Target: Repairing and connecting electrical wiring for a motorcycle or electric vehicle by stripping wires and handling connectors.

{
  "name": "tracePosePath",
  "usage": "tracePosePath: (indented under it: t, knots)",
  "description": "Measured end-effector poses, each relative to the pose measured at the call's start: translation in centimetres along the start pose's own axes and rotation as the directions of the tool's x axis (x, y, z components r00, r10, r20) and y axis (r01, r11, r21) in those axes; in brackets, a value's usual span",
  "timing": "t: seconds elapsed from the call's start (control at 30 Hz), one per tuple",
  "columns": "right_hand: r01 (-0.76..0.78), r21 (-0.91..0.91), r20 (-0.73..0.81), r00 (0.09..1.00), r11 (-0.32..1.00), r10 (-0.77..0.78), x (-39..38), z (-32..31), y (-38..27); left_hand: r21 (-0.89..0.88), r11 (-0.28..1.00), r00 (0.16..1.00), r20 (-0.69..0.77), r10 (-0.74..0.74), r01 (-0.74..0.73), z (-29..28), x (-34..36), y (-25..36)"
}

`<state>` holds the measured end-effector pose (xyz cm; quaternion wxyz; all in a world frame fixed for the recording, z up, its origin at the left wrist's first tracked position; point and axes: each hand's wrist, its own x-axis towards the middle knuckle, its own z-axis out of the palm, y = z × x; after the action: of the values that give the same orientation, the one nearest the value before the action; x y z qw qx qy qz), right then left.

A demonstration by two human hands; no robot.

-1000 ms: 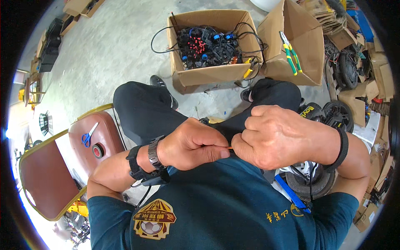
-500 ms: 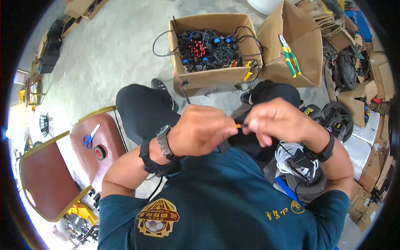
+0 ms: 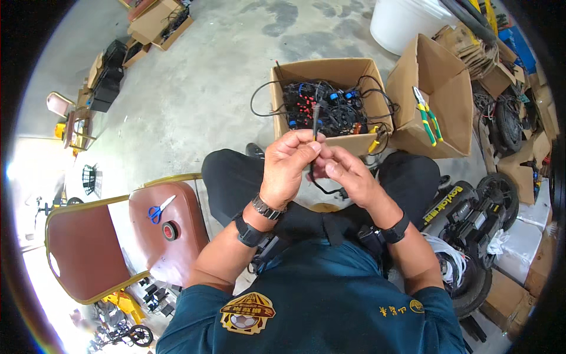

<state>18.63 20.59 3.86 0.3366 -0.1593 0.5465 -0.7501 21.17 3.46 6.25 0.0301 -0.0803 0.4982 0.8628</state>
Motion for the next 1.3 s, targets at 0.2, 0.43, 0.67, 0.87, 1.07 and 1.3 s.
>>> tracePosePath:
  t: [0.2, 0.43, 0.67, 0.87, 1.07, 1.3]
  knots:
    - [-0.027, -0.053, -0.038, 0.999, 0.998, 0.025, 0.4, -0.1, 1.2, -0.003, 0.998, 0.998, 0.009, 0.068, -0.068, -0.9, 1.0, -0.3]
    - [-0.064, 0.093, -0.102, 0.992, 0.994, 0.074, 0.2, 0.2, 2.2, -0.139, 0.99, 0.999, -0.022, 0.031, -0.034, -1.3, 1.4, -0.3]
    - [-0.128, 0.164, -0.058, 0.989, 0.978, 0.139, 0.0, 0.7, 1.1, -0.24, 0.97, 0.999, 0.005, 0.045, -0.042, -1.3, 1.4, -0.2]
    - [-0.161, 0.379, 0.105, 0.986, 0.911, 0.131, 0.4, 0.2, 0.1, -0.387, 0.922, 0.995, 0.079, 0.061, -0.026, -0.9, 2.1, -0.1]
    - [-0.126, 0.411, 0.155, 0.986, 0.903, 0.067, 0.9, 1.7, -2.8, -0.414, 0.911, 0.975, 0.203, 0.093, -0.001, -1.0, 2.3, 0.7]
    - [-0.029, 0.305, 0.143, 0.99, 0.952, -0.015, 0.8, 2.4, -3.1, -0.333, 0.92, 0.966, 0.077, 0.245, -0.207, 0.5, 1.7, 2.1]
